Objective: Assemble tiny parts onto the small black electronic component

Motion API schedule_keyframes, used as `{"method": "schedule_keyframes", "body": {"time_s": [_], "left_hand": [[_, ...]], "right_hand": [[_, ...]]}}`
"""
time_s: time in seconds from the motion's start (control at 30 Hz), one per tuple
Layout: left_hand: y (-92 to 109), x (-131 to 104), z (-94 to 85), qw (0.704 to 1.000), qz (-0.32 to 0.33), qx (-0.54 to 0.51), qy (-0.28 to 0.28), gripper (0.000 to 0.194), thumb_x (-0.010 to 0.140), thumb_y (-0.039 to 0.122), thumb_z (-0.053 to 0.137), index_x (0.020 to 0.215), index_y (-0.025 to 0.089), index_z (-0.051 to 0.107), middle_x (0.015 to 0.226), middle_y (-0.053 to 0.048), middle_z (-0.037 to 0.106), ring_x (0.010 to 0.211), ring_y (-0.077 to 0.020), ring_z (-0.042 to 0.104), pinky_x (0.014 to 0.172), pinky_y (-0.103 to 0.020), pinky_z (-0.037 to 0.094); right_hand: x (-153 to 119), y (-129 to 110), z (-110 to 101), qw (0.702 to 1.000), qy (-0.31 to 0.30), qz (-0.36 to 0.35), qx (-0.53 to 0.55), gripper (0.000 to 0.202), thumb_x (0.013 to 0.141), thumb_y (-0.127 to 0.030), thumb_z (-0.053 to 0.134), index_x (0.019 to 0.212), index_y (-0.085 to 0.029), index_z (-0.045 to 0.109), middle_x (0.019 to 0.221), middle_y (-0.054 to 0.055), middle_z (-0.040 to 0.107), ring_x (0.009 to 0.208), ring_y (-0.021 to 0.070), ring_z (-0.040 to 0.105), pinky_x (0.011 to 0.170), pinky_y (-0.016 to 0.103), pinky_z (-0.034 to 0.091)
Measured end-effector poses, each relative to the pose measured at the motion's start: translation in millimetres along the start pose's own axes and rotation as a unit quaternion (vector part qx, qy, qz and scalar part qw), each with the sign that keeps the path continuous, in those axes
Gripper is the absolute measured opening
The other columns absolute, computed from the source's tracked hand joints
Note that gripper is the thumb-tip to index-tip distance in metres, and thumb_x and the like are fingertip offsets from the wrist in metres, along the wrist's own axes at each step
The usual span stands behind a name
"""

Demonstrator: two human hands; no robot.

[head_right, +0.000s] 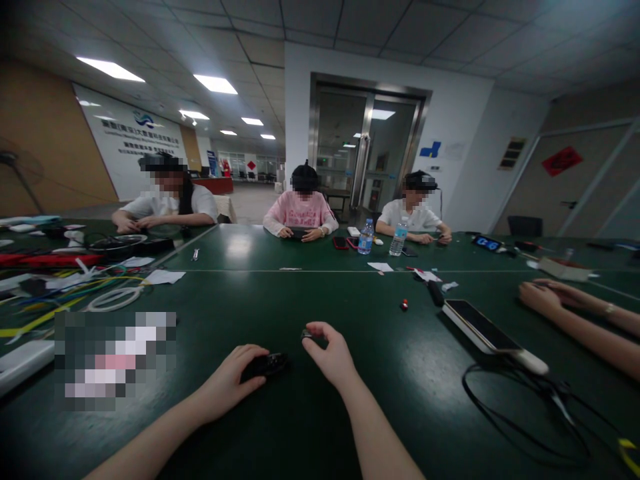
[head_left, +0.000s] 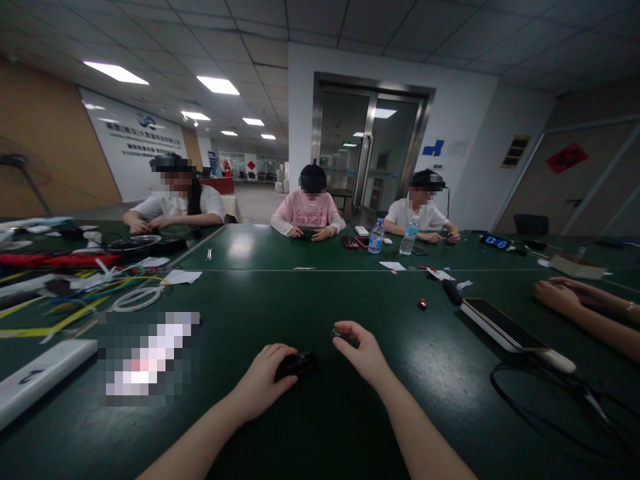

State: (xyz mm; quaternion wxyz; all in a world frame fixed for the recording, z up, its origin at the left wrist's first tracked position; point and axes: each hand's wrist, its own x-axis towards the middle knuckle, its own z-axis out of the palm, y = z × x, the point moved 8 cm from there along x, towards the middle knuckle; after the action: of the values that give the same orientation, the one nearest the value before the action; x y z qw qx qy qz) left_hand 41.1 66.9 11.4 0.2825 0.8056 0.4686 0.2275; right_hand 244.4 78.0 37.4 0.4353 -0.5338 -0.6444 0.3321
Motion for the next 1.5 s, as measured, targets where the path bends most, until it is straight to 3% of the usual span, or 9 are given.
{"method": "schedule_keyframes", "body": {"time_s": [0.23, 0.4, 0.7, 0.9, 1.13, 1.27, 1.5], "left_hand": [[2.9, 0.6, -0.3, 1.0, 0.006, 0.006, -0.002, 0.039, 0.074, 0.029, 0.061, 0.112, 0.025, 0.055, 0.116, -0.005, 0.056, 0.11, -0.0252, 0.048, 0.095, -0.04, 0.037], [-1.6, -1.5, -0.5, 0.999, -0.029, -0.018, -0.011, 0.041, 0.074, 0.029, 0.06, 0.115, 0.025, 0.053, 0.116, -0.005, 0.056, 0.107, -0.0255, 0.05, 0.092, -0.04, 0.039], [-9.1, 0.2, 3.4, 1.0, -0.01, -0.017, 0.005, 0.048, 0.074, 0.026, 0.06, 0.12, 0.027, 0.049, 0.117, -0.006, 0.056, 0.108, -0.0249, 0.05, 0.094, -0.041, 0.038], [0.6, -0.1, 1.2, 1.0, 0.008, 0.002, -0.006, 0.043, 0.075, 0.026, 0.06, 0.118, 0.028, 0.053, 0.117, -0.004, 0.057, 0.109, -0.0245, 0.049, 0.095, -0.041, 0.036], [5.8, 1.7, 1.4, 1.0, 0.017, 0.026, 0.001, 0.042, 0.074, 0.022, 0.06, 0.115, 0.024, 0.054, 0.115, -0.005, 0.058, 0.108, -0.0239, 0.049, 0.094, -0.037, 0.036], [4.0, 2.6, 2.6, 0.999, 0.028, 0.026, 0.003, 0.041, 0.075, 0.023, 0.059, 0.115, 0.025, 0.054, 0.115, -0.005, 0.059, 0.108, -0.0241, 0.05, 0.094, -0.038, 0.037], [0.5, 2.8, 3.0, 0.999, 0.025, 0.028, 0.008, 0.042, 0.074, 0.024, 0.061, 0.116, 0.026, 0.054, 0.115, -0.005, 0.059, 0.107, -0.0241, 0.05, 0.093, -0.039, 0.038]], "right_hand": [[9.9, 25.7, -34.0, 0.994, 0.073, 0.033, 0.069, 0.03, 0.07, -0.037, 0.062, 0.096, -0.023, 0.063, 0.095, 0.003, 0.065, 0.091, 0.0201, 0.06, 0.083, 0.035, 0.045], [9.7, 29.7, -39.5, 0.995, 0.067, 0.049, 0.061, 0.026, 0.069, -0.037, 0.063, 0.09, -0.021, 0.062, 0.087, 0.002, 0.064, 0.083, 0.0193, 0.06, 0.075, 0.033, 0.047], [5.9, 19.7, -19.0, 0.999, -0.006, 0.045, -0.005, 0.028, 0.073, -0.033, 0.06, 0.098, -0.02, 0.059, 0.093, 0.002, 0.063, 0.088, 0.0185, 0.059, 0.083, 0.037, 0.044], [-9.0, -3.0, 21.0, 0.994, -0.093, 0.021, -0.051, 0.025, 0.075, -0.03, 0.06, 0.1, -0.023, 0.061, 0.099, 0.001, 0.062, 0.095, 0.019, 0.057, 0.088, 0.037, 0.042], [-18.4, -23.3, 62.6, 0.983, -0.144, -0.042, -0.109, 0.022, 0.074, -0.027, 0.063, 0.096, -0.029, 0.064, 0.102, 0.0, 0.059, 0.102, 0.0209, 0.052, 0.09, 0.036, 0.039], [-18.6, -22.9, 67.9, 0.975, -0.151, -0.046, -0.158, 0.019, 0.073, -0.029, 0.065, 0.092, -0.03, 0.066, 0.108, 0.0, 0.056, 0.103, 0.022, 0.049, 0.09, 0.038, 0.037], [-19.4, -33.1, 62.6, 0.977, -0.133, -0.069, -0.149, 0.021, 0.077, -0.026, 0.061, 0.097, -0.031, 0.063, 0.109, -0.001, 0.057, 0.105, 0.02, 0.049, 0.092, 0.037, 0.036]]}}
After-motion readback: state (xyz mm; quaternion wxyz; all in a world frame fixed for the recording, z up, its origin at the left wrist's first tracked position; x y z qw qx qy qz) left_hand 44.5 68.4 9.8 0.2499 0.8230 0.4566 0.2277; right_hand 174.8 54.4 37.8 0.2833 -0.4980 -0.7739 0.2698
